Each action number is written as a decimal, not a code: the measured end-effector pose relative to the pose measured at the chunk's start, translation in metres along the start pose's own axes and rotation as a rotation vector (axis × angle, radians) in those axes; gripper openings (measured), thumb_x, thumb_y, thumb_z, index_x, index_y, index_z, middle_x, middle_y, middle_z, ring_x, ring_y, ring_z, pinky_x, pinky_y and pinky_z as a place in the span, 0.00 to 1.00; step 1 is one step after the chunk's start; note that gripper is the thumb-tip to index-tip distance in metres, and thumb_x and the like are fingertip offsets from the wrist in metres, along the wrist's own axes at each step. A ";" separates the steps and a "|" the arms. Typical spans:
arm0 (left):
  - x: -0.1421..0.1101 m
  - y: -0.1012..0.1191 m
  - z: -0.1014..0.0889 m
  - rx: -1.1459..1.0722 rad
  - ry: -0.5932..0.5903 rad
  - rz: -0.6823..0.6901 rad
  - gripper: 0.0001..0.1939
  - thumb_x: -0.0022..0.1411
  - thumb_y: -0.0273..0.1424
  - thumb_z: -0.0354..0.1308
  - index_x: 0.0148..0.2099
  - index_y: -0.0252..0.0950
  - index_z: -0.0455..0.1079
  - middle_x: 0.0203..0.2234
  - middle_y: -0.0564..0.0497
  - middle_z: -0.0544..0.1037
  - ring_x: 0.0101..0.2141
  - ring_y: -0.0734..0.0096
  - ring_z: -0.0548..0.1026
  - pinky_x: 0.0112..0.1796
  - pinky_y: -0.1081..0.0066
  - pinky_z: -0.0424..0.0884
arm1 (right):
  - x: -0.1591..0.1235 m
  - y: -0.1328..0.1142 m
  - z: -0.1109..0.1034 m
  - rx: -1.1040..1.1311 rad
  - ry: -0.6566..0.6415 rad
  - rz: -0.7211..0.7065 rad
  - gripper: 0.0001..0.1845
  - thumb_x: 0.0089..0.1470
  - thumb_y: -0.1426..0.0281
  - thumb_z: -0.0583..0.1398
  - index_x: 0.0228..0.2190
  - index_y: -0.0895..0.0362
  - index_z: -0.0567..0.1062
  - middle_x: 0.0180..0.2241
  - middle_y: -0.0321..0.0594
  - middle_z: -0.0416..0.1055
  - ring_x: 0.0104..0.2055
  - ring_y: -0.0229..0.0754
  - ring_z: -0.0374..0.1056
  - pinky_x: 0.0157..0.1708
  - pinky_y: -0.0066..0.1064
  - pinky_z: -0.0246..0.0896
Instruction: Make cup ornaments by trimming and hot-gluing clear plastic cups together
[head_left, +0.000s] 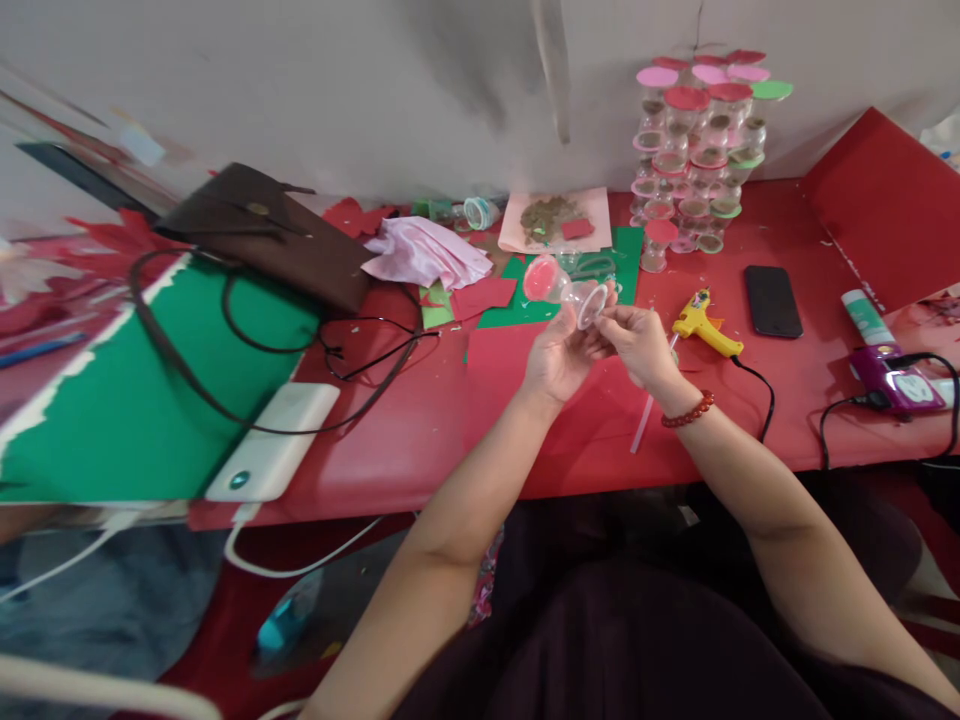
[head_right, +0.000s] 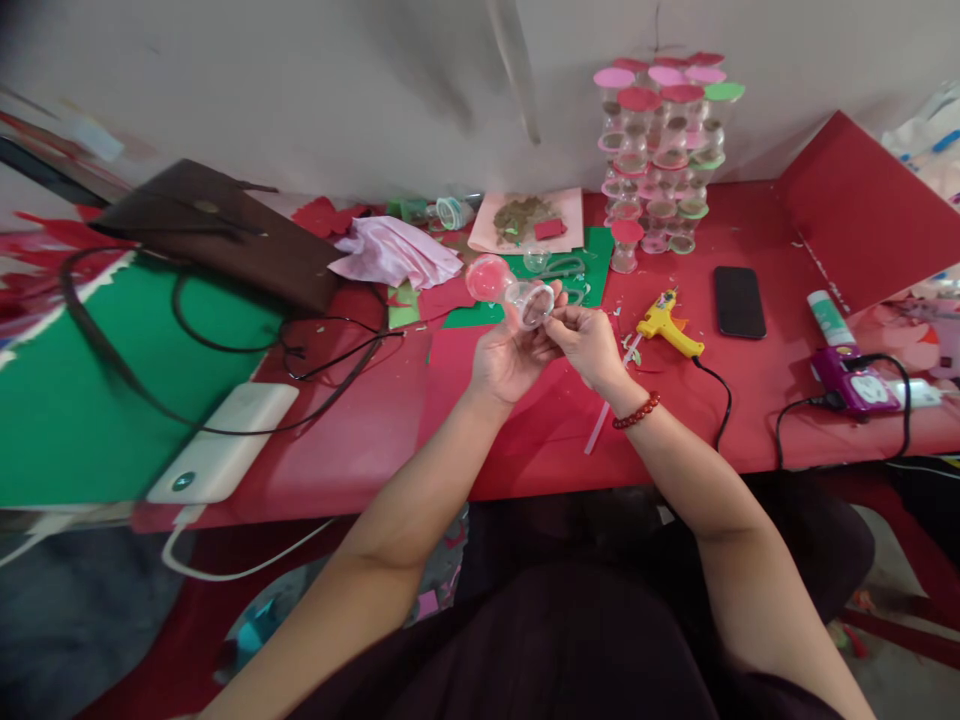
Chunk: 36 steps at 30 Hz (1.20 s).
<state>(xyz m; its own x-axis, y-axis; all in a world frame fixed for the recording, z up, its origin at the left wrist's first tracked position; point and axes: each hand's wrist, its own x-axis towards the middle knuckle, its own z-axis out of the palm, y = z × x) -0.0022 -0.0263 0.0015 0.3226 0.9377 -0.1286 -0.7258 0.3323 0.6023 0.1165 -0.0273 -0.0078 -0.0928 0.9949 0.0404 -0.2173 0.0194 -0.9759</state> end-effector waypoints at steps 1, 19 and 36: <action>0.000 -0.001 0.000 0.011 0.004 -0.003 0.18 0.72 0.39 0.57 0.61 0.47 0.77 0.56 0.47 0.82 0.38 0.72 0.79 0.24 0.73 0.60 | 0.000 0.001 0.001 -0.019 0.011 -0.011 0.15 0.54 0.59 0.67 0.26 0.57 0.75 0.23 0.37 0.78 0.21 0.34 0.73 0.25 0.25 0.75; -0.003 0.005 0.000 0.027 0.044 0.036 0.26 0.71 0.46 0.57 0.69 0.54 0.66 0.54 0.50 0.82 0.36 0.73 0.79 0.24 0.75 0.61 | -0.002 0.009 0.000 -0.219 -0.059 -0.192 0.22 0.56 0.48 0.64 0.33 0.56 0.77 0.25 0.37 0.76 0.26 0.37 0.74 0.30 0.31 0.76; 0.000 -0.007 0.003 0.038 0.072 -0.009 0.21 0.75 0.47 0.51 0.62 0.49 0.75 0.63 0.49 0.77 0.34 0.74 0.78 0.25 0.73 0.63 | -0.003 0.000 0.008 -0.153 0.079 -0.025 0.12 0.55 0.64 0.63 0.23 0.54 0.72 0.16 0.31 0.70 0.16 0.32 0.66 0.17 0.22 0.65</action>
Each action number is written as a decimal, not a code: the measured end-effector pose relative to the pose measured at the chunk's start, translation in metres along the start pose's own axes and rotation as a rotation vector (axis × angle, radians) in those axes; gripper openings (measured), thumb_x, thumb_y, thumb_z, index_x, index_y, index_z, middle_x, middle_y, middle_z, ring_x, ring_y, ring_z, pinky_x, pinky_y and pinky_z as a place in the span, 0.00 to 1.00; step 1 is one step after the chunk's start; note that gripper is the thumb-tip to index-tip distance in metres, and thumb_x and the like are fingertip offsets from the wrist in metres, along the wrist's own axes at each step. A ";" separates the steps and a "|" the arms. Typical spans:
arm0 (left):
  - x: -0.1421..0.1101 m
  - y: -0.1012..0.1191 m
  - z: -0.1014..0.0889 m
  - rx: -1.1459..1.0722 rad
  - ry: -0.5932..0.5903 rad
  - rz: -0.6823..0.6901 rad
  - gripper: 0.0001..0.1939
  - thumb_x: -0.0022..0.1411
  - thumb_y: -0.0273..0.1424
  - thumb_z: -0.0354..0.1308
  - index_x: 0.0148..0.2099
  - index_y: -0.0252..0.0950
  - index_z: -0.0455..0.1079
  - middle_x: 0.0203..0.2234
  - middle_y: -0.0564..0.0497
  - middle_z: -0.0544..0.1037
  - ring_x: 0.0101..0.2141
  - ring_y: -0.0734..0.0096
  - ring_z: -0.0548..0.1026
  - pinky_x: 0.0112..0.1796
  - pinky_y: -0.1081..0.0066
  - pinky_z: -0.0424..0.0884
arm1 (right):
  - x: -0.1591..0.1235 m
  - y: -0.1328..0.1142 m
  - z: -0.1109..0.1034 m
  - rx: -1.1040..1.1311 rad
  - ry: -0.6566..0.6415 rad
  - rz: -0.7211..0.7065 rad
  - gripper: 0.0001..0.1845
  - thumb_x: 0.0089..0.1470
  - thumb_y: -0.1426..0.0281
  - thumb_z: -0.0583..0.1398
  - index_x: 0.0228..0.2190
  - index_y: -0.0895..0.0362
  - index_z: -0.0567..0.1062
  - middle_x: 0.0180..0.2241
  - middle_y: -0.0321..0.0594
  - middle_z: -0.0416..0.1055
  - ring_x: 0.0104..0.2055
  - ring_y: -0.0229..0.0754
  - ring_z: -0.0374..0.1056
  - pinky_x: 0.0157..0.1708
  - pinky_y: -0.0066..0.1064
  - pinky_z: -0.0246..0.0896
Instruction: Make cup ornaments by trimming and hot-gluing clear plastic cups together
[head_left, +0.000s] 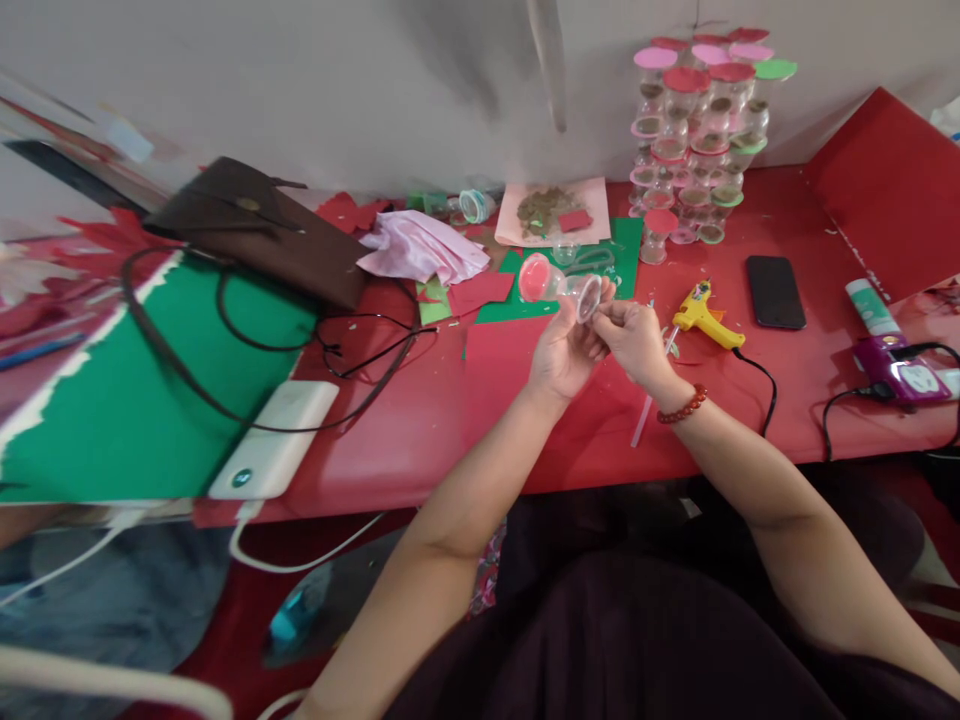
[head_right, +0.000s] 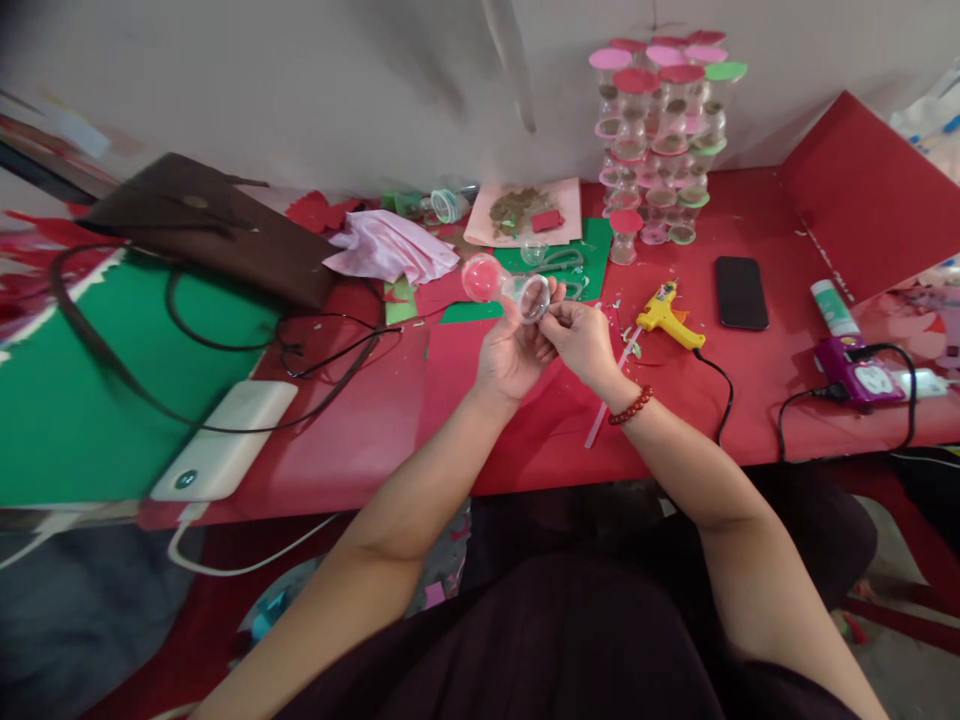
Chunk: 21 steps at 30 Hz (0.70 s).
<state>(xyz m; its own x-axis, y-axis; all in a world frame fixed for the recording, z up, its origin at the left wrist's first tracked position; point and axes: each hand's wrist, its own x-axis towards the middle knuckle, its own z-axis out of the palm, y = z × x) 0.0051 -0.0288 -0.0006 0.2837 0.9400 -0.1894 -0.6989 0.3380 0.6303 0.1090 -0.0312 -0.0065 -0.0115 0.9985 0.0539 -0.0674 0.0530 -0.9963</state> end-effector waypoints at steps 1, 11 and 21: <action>0.000 0.001 -0.001 0.002 -0.002 -0.006 0.22 0.75 0.47 0.50 0.61 0.48 0.76 0.62 0.49 0.77 0.34 0.73 0.79 0.25 0.73 0.63 | 0.000 0.000 0.000 -0.003 -0.001 0.001 0.12 0.54 0.64 0.63 0.23 0.55 0.72 0.15 0.31 0.70 0.16 0.32 0.66 0.17 0.22 0.65; -0.003 0.007 0.001 0.008 0.013 0.016 0.23 0.75 0.48 0.49 0.63 0.48 0.75 0.55 0.48 0.82 0.39 0.70 0.81 0.27 0.74 0.67 | -0.004 -0.003 -0.003 0.050 -0.116 -0.045 0.14 0.53 0.58 0.65 0.27 0.56 0.75 0.21 0.34 0.75 0.20 0.34 0.70 0.24 0.27 0.73; -0.002 -0.002 -0.004 0.030 0.019 0.023 0.21 0.71 0.46 0.59 0.61 0.48 0.75 0.47 0.50 0.84 0.41 0.70 0.82 0.35 0.74 0.74 | -0.004 0.011 0.001 -0.274 0.099 -0.148 0.12 0.55 0.65 0.61 0.22 0.53 0.71 0.19 0.34 0.69 0.22 0.36 0.65 0.23 0.28 0.62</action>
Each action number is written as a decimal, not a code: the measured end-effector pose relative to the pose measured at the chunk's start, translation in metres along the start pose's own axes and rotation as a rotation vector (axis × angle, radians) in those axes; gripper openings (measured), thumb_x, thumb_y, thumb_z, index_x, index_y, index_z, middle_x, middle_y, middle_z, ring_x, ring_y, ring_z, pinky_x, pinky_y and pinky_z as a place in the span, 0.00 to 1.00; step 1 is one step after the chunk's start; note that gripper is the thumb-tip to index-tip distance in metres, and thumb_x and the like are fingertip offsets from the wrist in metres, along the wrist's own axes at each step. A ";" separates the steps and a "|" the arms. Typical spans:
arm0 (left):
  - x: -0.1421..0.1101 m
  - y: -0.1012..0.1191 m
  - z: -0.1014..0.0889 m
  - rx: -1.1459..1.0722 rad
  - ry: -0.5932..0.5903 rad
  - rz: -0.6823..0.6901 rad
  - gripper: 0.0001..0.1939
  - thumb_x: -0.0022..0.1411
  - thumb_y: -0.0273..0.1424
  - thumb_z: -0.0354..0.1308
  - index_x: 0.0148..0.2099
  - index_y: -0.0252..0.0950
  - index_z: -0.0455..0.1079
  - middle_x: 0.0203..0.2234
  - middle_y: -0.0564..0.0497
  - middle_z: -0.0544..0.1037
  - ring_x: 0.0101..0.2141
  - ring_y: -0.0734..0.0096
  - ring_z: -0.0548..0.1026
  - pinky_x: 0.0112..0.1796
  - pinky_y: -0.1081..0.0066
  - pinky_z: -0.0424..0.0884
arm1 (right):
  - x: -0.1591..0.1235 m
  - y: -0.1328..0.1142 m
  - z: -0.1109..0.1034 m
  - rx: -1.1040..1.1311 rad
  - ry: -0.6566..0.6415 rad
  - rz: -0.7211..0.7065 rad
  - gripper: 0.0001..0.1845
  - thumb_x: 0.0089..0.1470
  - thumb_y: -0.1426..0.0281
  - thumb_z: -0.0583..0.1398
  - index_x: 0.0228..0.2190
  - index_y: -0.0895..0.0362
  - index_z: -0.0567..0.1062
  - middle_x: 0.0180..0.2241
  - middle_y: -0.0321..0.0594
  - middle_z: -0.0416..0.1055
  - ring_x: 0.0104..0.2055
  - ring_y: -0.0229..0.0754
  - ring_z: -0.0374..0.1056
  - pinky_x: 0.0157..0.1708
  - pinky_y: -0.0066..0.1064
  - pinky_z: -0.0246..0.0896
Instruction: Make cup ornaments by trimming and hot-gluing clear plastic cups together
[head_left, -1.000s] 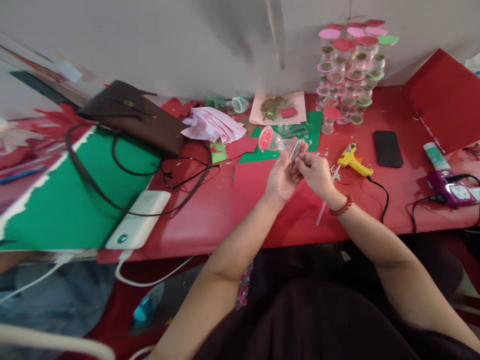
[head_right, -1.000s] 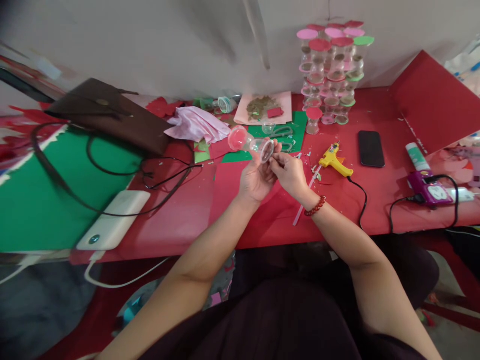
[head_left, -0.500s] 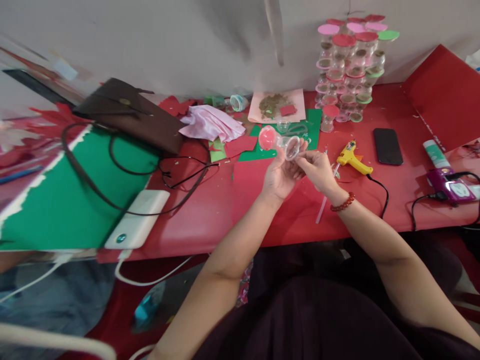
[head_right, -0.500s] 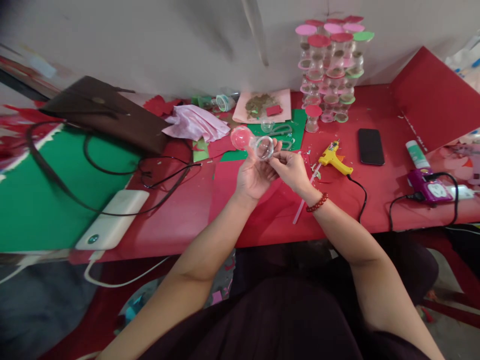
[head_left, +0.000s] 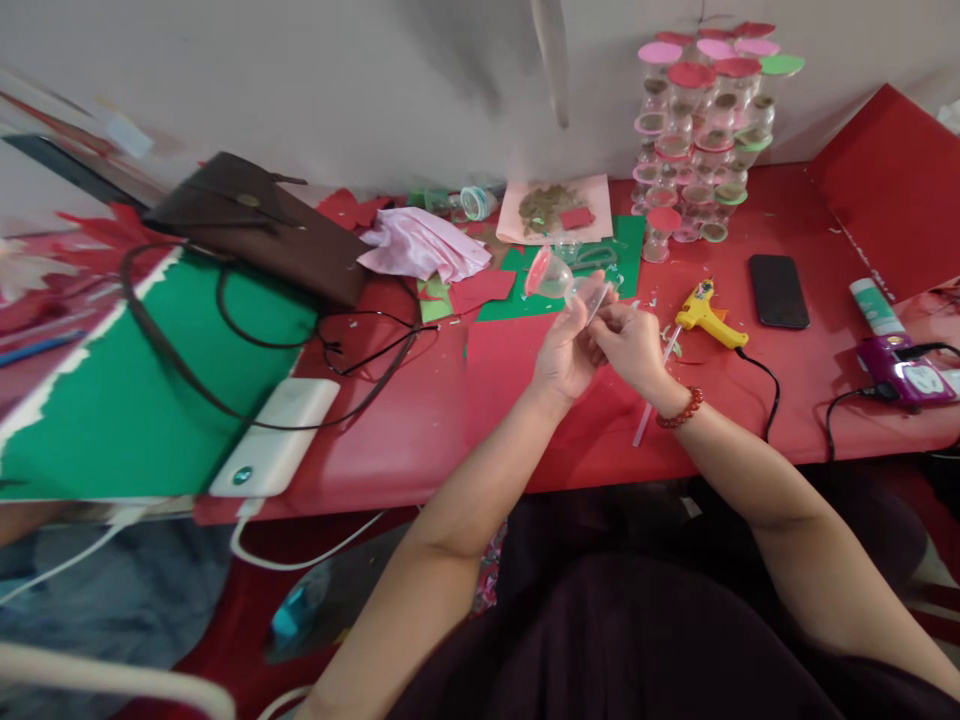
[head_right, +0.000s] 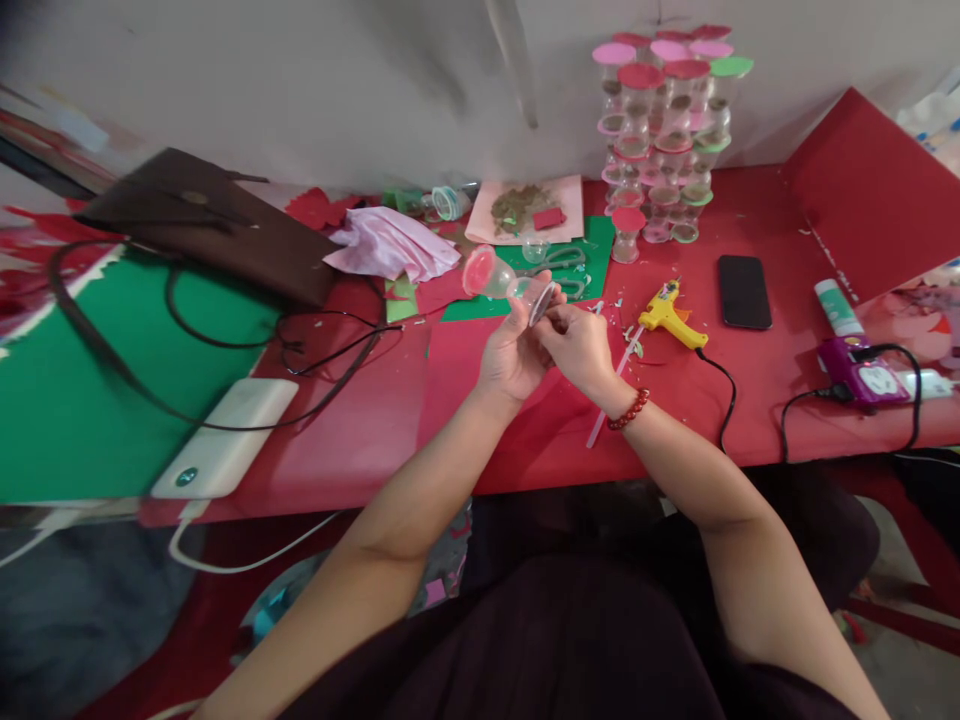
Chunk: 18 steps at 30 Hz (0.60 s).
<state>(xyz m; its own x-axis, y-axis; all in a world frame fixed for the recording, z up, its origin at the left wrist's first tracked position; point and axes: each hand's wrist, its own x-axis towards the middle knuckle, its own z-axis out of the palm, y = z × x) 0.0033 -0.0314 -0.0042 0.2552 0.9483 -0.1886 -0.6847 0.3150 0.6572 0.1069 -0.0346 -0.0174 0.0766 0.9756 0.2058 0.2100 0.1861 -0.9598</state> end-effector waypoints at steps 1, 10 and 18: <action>0.001 0.000 0.000 -0.009 0.002 0.002 0.21 0.71 0.46 0.59 0.61 0.47 0.75 0.46 0.50 0.84 0.43 0.68 0.82 0.38 0.73 0.75 | 0.000 0.001 0.000 -0.071 0.020 -0.037 0.11 0.54 0.66 0.61 0.22 0.53 0.71 0.20 0.34 0.70 0.23 0.36 0.65 0.25 0.28 0.62; 0.005 0.006 -0.001 -0.108 0.023 0.027 0.23 0.71 0.48 0.58 0.63 0.47 0.73 0.46 0.49 0.84 0.51 0.66 0.81 0.50 0.70 0.74 | -0.004 -0.001 -0.005 -0.355 -0.016 -0.273 0.02 0.54 0.70 0.60 0.29 0.54 0.74 0.27 0.37 0.76 0.27 0.37 0.66 0.32 0.31 0.61; 0.007 0.004 0.000 -0.105 0.018 0.028 0.23 0.72 0.49 0.55 0.62 0.46 0.73 0.50 0.49 0.83 0.58 0.63 0.78 0.56 0.66 0.72 | -0.002 0.003 -0.007 -0.396 -0.097 -0.335 0.05 0.61 0.69 0.58 0.33 0.55 0.74 0.32 0.41 0.77 0.32 0.41 0.70 0.35 0.32 0.63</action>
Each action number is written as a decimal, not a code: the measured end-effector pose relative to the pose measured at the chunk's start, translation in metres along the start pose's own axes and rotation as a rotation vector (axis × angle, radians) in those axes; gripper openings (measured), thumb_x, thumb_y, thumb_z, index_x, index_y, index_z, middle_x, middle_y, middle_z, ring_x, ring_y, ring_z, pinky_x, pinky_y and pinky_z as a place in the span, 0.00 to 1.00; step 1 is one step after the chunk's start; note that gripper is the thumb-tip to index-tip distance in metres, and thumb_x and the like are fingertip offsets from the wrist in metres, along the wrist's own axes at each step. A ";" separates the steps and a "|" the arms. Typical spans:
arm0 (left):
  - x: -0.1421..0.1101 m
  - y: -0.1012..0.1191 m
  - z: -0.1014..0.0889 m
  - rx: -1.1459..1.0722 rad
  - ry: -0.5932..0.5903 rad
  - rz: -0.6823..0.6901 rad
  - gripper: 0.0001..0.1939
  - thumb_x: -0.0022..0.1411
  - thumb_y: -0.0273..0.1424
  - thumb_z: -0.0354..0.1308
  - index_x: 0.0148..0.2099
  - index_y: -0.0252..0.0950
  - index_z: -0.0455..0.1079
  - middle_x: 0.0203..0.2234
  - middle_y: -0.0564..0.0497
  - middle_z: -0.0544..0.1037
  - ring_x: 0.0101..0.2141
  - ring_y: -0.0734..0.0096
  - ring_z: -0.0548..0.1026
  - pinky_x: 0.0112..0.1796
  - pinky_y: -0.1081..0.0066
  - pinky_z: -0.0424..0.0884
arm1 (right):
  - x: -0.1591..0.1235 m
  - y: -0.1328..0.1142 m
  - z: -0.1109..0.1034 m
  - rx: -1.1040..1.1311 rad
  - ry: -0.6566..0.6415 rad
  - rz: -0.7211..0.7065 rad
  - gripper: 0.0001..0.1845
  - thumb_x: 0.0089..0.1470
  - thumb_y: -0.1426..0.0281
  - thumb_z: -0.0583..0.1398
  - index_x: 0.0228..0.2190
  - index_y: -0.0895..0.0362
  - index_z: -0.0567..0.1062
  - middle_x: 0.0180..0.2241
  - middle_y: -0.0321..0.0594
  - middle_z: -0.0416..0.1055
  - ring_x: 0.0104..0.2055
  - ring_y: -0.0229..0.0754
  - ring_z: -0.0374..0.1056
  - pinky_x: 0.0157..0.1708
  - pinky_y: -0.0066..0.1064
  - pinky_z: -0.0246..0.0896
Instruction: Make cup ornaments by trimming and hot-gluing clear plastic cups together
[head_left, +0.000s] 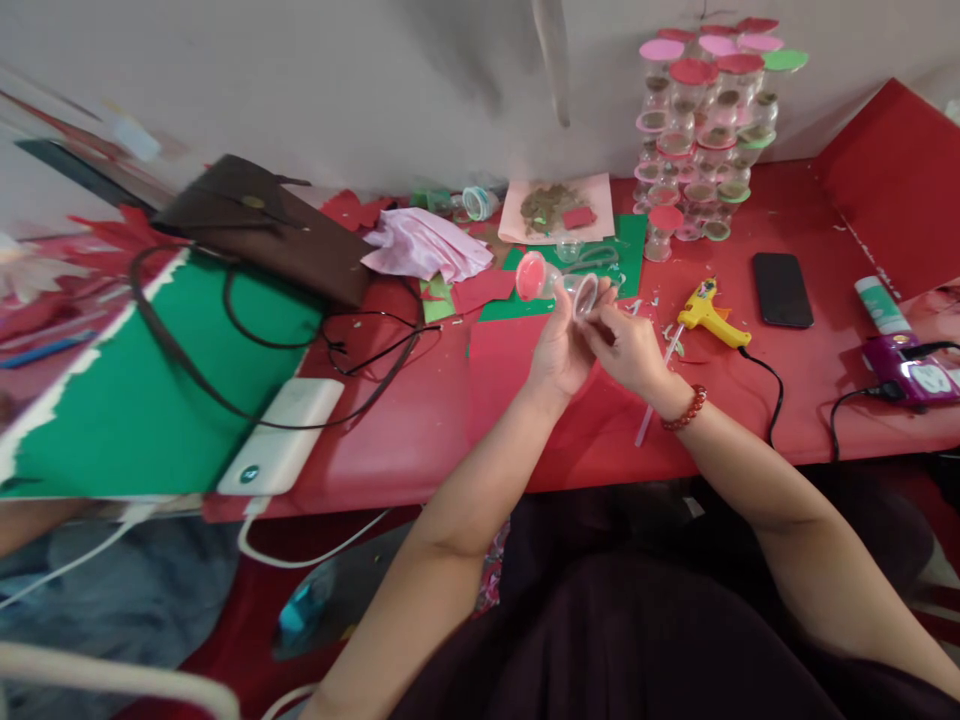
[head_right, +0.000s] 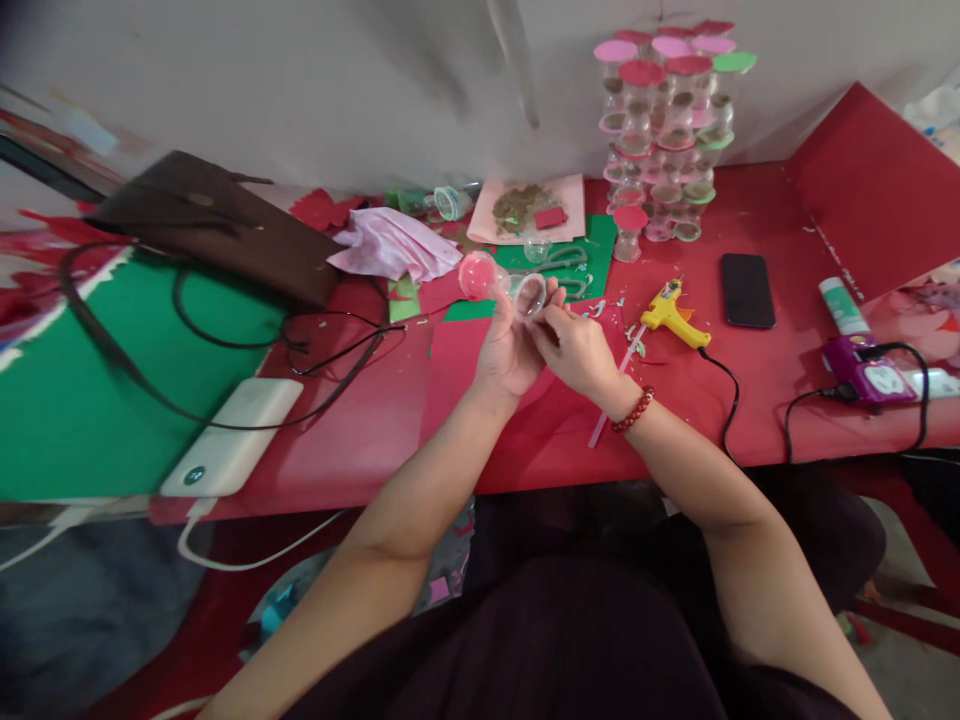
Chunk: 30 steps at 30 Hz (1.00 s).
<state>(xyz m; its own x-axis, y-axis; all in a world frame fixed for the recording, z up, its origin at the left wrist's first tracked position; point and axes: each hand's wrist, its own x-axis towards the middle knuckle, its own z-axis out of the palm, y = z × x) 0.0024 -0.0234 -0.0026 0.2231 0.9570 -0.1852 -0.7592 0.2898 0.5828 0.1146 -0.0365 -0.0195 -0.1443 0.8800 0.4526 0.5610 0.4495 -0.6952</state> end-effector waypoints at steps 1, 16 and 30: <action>0.000 0.000 0.001 -0.006 -0.004 0.003 0.23 0.73 0.49 0.53 0.62 0.46 0.73 0.50 0.49 0.84 0.59 0.63 0.77 0.57 0.65 0.72 | 0.000 0.001 0.000 -0.009 -0.010 -0.017 0.06 0.62 0.70 0.57 0.33 0.54 0.74 0.31 0.41 0.77 0.32 0.42 0.70 0.35 0.32 0.62; -0.003 -0.014 0.006 -0.028 0.110 0.040 0.21 0.71 0.48 0.55 0.47 0.38 0.79 0.38 0.47 0.85 0.57 0.59 0.79 0.58 0.63 0.73 | -0.005 0.000 0.014 -0.161 0.181 -0.001 0.09 0.55 0.67 0.59 0.24 0.53 0.69 0.24 0.39 0.73 0.24 0.38 0.61 0.28 0.32 0.55; 0.000 -0.003 -0.002 -0.017 0.085 0.062 0.22 0.66 0.54 0.59 0.37 0.40 0.78 0.33 0.49 0.85 0.54 0.59 0.81 0.56 0.64 0.74 | -0.003 0.001 0.013 0.359 0.243 -0.025 0.05 0.55 0.69 0.58 0.27 0.54 0.71 0.22 0.30 0.67 0.22 0.33 0.59 0.25 0.27 0.58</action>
<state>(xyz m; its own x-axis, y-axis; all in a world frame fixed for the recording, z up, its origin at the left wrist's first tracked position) 0.0029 -0.0244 -0.0060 0.1229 0.9685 -0.2165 -0.7802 0.2291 0.5820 0.1047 -0.0366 -0.0283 0.0661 0.8258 0.5600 0.2339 0.5328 -0.8133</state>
